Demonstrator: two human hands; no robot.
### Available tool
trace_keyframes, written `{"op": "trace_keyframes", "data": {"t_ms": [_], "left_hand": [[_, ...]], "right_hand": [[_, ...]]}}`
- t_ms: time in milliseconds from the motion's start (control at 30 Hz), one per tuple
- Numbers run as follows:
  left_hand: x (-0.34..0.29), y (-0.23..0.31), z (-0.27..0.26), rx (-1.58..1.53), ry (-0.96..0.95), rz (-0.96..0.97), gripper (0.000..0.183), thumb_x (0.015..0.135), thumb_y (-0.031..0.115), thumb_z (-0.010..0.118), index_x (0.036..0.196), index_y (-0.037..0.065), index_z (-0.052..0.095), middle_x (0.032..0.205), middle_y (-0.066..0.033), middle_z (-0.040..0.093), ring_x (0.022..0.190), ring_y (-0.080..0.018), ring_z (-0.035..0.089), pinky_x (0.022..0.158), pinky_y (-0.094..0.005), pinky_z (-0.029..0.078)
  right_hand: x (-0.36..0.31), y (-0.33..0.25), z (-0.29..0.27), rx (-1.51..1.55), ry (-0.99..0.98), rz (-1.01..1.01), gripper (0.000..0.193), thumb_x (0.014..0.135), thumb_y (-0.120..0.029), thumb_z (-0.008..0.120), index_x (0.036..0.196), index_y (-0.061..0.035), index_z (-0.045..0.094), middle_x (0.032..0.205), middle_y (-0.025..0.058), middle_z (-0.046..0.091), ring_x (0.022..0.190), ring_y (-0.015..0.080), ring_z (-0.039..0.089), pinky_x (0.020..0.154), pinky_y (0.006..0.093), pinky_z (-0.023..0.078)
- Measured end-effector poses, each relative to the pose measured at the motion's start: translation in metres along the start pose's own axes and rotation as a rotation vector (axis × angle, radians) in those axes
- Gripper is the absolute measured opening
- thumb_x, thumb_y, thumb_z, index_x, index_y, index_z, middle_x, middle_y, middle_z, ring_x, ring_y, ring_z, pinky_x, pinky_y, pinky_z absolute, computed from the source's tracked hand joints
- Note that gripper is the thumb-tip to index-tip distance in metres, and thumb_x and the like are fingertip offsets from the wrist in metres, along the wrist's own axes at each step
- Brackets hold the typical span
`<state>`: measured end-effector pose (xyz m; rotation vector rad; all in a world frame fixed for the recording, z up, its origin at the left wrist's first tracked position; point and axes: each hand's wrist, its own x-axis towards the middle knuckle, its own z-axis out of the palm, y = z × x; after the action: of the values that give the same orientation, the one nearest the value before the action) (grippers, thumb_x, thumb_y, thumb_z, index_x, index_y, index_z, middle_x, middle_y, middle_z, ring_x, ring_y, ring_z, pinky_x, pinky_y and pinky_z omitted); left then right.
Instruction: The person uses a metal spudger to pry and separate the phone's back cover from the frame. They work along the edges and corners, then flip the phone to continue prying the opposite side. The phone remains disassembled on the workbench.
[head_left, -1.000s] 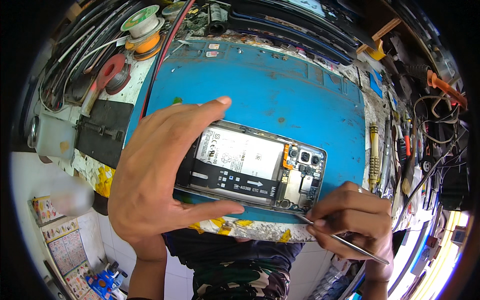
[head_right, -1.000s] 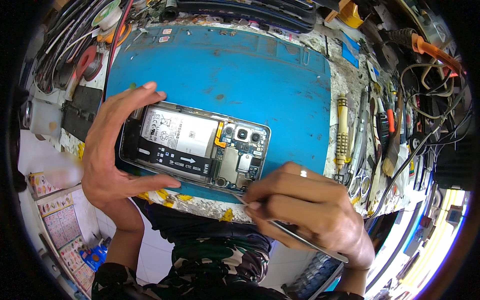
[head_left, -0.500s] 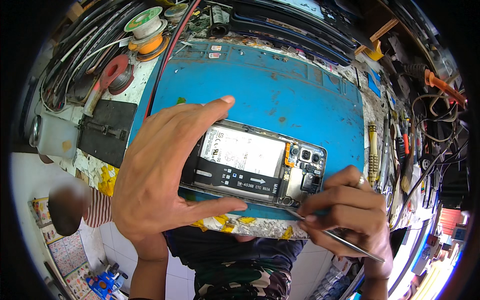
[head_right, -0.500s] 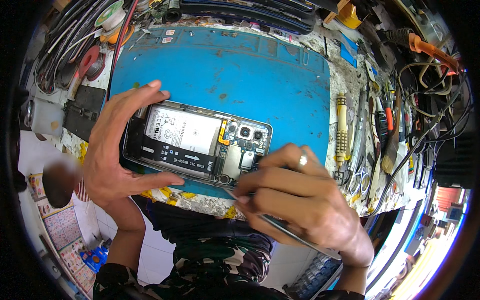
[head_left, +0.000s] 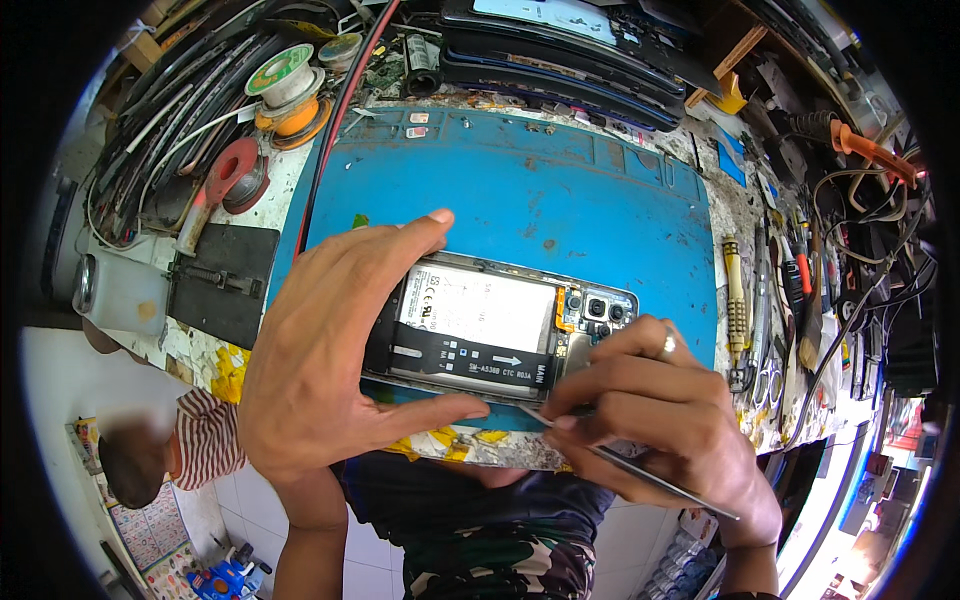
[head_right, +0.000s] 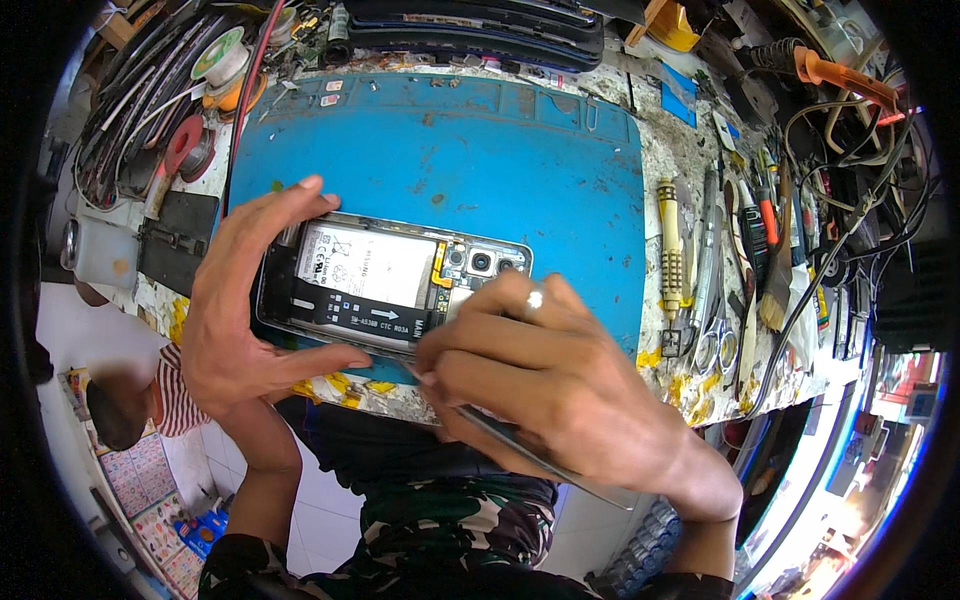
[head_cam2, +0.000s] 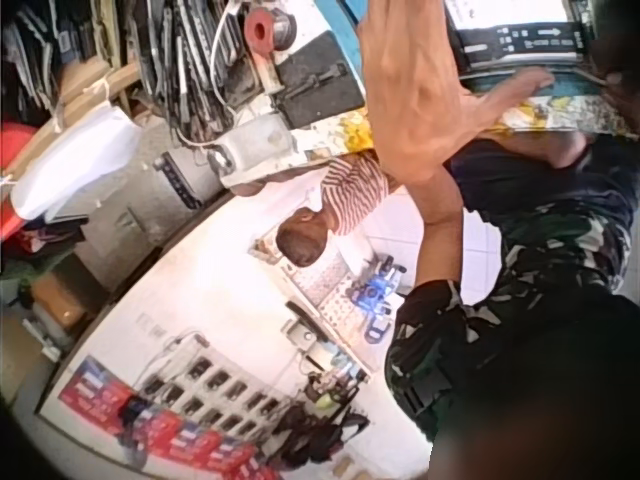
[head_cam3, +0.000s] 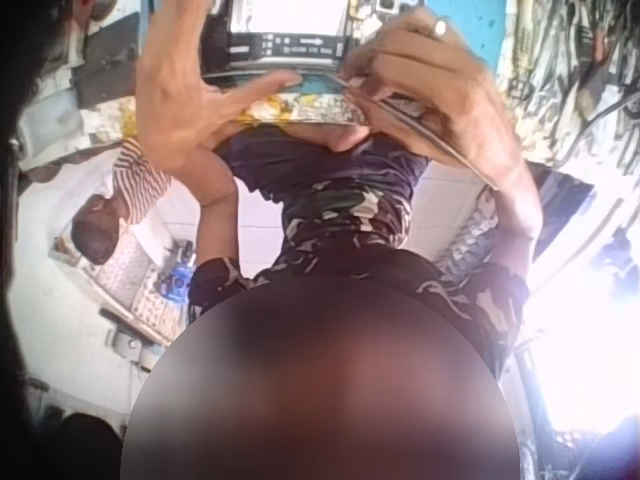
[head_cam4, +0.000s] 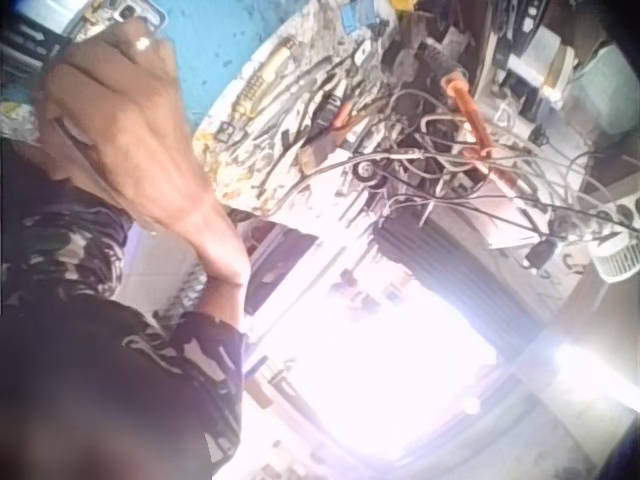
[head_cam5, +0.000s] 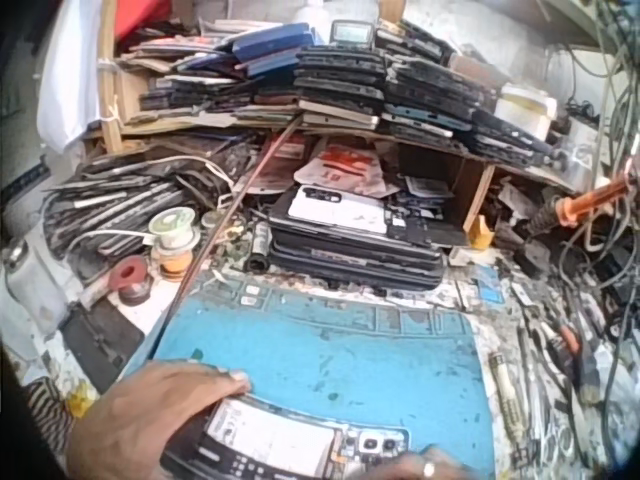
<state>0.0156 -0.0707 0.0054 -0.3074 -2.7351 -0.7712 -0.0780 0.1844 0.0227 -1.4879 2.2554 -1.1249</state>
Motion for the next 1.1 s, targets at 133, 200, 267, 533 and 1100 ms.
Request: {"op": "trace_keyframes", "data": {"t_ms": [133,200,267,533,1100], "left_hand": [[-0.002,-0.002,0.001,0.015,0.008,0.005,0.112,0.056,0.029,0.100,0.148,-0.004,0.046,0.131,-0.0226,0.063,0.121,-0.0358,0.062,0.106,-0.0466,0.046],[-0.003,-0.003,0.001,-0.003,0.017,0.012,0.112,0.056,0.030,0.100,0.149,-0.004,0.046,0.132,-0.0228,0.063,0.121,-0.0360,0.062,0.106,-0.0462,0.046],[-0.002,-0.004,0.001,-0.018,0.014,0.025,0.113,0.056,0.029,0.099,0.149,-0.004,0.044,0.132,-0.0230,0.063,0.122,-0.0360,0.061,0.107,-0.0459,0.046],[-0.003,-0.005,-0.003,-0.070,-0.016,0.001,0.113,0.059,0.019,0.093,0.154,-0.005,0.037,0.133,-0.0222,0.063,0.125,-0.0349,0.060,0.110,-0.0448,0.042],[-0.004,-0.004,-0.002,-0.038,0.006,0.032,0.109,0.060,0.021,0.085,0.154,-0.004,0.037,0.132,-0.0215,0.065,0.123,-0.0350,0.060,0.110,-0.0440,0.043]], "right_hand": [[-0.014,-0.004,-0.017,-0.067,0.021,0.079,0.025,0.066,-0.004,0.089,0.068,-0.0132,0.066,0.085,-0.0011,0.077,0.085,0.0184,0.065,0.081,0.0346,0.049],[-0.017,-0.004,-0.020,-0.072,-0.001,0.105,0.021,0.070,-0.004,0.088,0.072,-0.0109,0.068,0.090,-0.0012,0.075,0.089,0.0194,0.064,0.080,0.0339,0.047],[-0.015,-0.004,-0.017,-0.095,0.023,0.032,0.019,0.073,-0.007,0.087,0.079,-0.0102,0.069,0.095,-0.0025,0.074,0.092,0.0186,0.063,0.077,0.0333,0.044],[0.005,-0.010,0.015,-0.102,0.031,-0.027,0.022,0.070,-0.008,0.089,0.071,-0.0135,0.067,0.094,-0.0058,0.076,0.093,0.0187,0.061,0.081,0.0354,0.038],[0.017,-0.011,0.020,-0.156,0.027,-0.060,0.022,0.071,-0.010,0.087,0.072,-0.0139,0.066,0.094,-0.0074,0.074,0.091,0.0199,0.061,0.080,0.0358,0.037]]}}
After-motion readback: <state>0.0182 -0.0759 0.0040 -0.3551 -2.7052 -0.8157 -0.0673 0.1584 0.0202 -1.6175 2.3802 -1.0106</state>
